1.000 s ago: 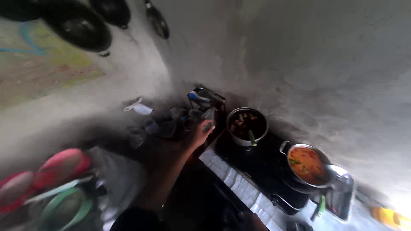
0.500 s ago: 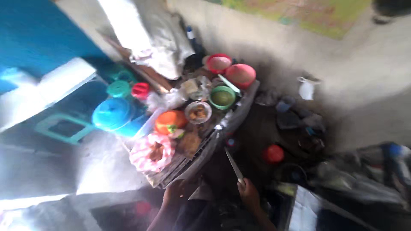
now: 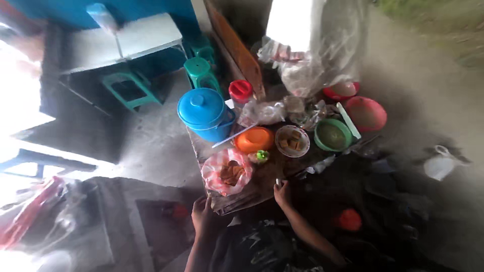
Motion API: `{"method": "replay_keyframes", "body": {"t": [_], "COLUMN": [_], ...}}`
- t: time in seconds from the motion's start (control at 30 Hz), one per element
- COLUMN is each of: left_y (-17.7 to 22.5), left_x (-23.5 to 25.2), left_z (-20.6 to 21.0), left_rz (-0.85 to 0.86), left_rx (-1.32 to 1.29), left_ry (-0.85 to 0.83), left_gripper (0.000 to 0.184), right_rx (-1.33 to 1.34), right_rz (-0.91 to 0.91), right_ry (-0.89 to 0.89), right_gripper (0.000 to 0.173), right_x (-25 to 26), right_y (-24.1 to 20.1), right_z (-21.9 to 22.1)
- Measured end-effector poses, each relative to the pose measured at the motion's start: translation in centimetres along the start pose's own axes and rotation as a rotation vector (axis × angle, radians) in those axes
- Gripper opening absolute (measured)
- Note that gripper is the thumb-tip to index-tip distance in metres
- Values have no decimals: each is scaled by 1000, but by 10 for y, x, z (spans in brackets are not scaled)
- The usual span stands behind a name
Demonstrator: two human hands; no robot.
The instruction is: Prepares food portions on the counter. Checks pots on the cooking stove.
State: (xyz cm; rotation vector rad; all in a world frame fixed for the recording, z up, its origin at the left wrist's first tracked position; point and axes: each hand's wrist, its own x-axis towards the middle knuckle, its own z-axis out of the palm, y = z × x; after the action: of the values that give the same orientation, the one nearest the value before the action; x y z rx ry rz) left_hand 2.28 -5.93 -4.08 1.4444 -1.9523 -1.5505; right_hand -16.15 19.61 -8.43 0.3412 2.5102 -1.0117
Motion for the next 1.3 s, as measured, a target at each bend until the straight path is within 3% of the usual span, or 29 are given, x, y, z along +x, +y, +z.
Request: {"method": "replay_keyframes", "body": {"t": [0.1, 0.2, 0.27, 0.3, 0.37, 0.4, 0.43, 0.53, 0.6, 0.63, 0.67, 0.77, 0.8, 0.9, 1.07, 1.3], "left_y": [28, 44, 48, 47, 44, 45, 49, 59, 59, 58, 58, 57, 55, 46, 52, 55], "left_x": [26, 57, 78, 87, 97, 98, 97, 76, 64, 60, 56, 44, 38, 20, 12, 34], "left_z": [13, 35, 45, 47, 44, 39, 33, 13, 6, 5, 4, 7, 9, 18, 29, 32], "left_rz": [-20, -62, -118, -129, -129, -127, -100, 41, 87, 94, 96, 103, 109, 147, 27, 53], "left_rx": [37, 209, 305, 319, 317, 290, 249, 106, 83, 87, 87, 84, 93, 82, -125, -163], "left_ry": [29, 63, 32, 3, 1, 13, 32, 69, 80, 96, 110, 113, 107, 122, 175, 152], "left_gripper": [69, 114, 125, 116, 58, 38, 33, 31, 30, 28, 28, 30, 31, 29, 26, 34], "right_rx": [-6, -104, -153, -152, -153, -150, -151, -146, -133, -168, -210, -199, -171, -95, -83, -93], "right_rz": [-47, -59, -75, -94, -195, -294, -419, -606, -504, -463, -458, -512, -531, -614, -573, -531], "right_ry": [79, 78, 87, 100, 150, 169, 163, -37, -186, -217, -231, -252, -226, -92, -56, -186], "right_gripper": [59, 58, 57, 55, 53, 51, 50, 65, 91, 95, 90, 40, 31, 28, 29, 34], "right_x": [12, 31, 42, 47, 44, 37, 28, -3, -7, -5, -2, 1, 0, 2, 5, 8], "right_y": [-17, -25, -26, -24, -19, -20, -25, -63, -93, -105, -114, -130, -130, -112, -103, -147], "right_z": [18, 24, 25, 26, 26, 27, 29, 40, 56, 63, 67, 60, 53, 35, 25, 27]}}
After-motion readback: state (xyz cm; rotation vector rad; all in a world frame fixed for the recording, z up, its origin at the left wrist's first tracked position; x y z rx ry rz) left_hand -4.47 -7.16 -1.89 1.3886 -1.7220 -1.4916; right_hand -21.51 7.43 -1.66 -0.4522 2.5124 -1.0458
